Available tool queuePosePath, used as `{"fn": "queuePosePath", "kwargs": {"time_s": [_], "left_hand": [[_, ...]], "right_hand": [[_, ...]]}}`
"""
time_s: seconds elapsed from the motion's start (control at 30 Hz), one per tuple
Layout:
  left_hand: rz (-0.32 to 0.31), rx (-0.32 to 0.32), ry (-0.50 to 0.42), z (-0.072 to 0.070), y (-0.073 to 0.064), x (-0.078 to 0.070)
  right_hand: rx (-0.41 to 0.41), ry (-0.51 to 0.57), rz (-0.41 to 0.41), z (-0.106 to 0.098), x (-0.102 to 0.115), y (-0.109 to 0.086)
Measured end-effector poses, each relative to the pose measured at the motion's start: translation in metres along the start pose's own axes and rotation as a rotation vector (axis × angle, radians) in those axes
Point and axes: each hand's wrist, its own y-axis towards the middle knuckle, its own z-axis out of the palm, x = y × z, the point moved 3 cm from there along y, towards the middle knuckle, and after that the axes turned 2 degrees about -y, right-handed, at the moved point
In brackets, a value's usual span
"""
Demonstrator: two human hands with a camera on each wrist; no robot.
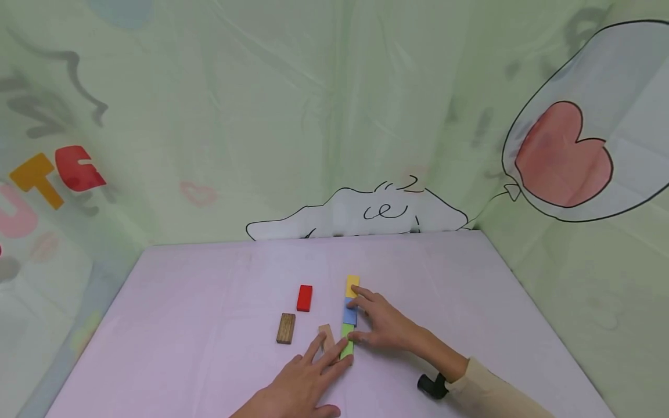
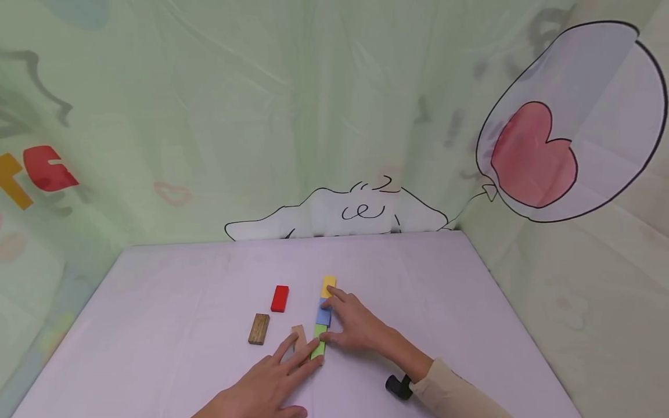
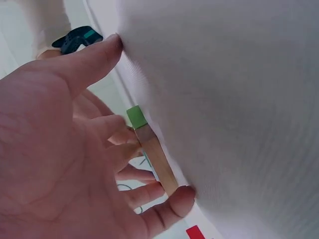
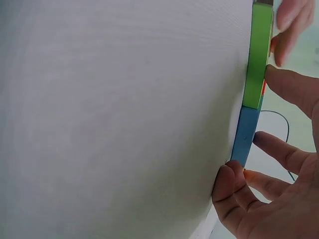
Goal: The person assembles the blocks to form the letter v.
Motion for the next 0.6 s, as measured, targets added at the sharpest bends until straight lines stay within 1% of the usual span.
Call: {"fn": "queuePosePath", "kwargs": {"time_s": [0.03,0.1,0.13,0.2,0.27,0.37,0.47,0.53,0.6], "left_hand": [[0.003,-0.002,-0.005,0.0,0.0,0.0],[0.017,-0.035,-0.007,-0.003,0.001,0.0],[0.025,-0.054,-0.023,-0.005,0.002,0.001],[0.035,-0.105,-0.067,-0.009,0.002,0.005],[0.03,-0.166,-0.127,-0.017,0.002,0.009],[-0.025,-0.23,-0.253,-0.028,0.001,0.018],[-0.111,-0.274,-0.358,-0.04,0.001,0.03],[-0.155,-0.29,-0.39,-0.046,0.002,0.038],[-0.178,-0.306,-0.396,-0.052,0.004,0.047]], "right_hand": [[-0.001,-0.005,-0.001,0.0,0.0,0.0],[-0.003,-0.013,-0.002,0.0,0.0,0.001],[-0.003,-0.016,-0.004,0.001,0.0,0.001],[-0.006,-0.021,-0.005,0.0,0.001,0.002],[-0.006,-0.018,-0.003,0.0,0.001,0.002],[0.001,-0.011,0.006,0.0,0.002,0.002],[0.011,-0.003,0.015,0.0,0.002,0.002],[0.015,0.0,0.017,0.0,0.002,0.001],[0.014,-0.002,0.019,-0.002,0.003,-0.001]]}}
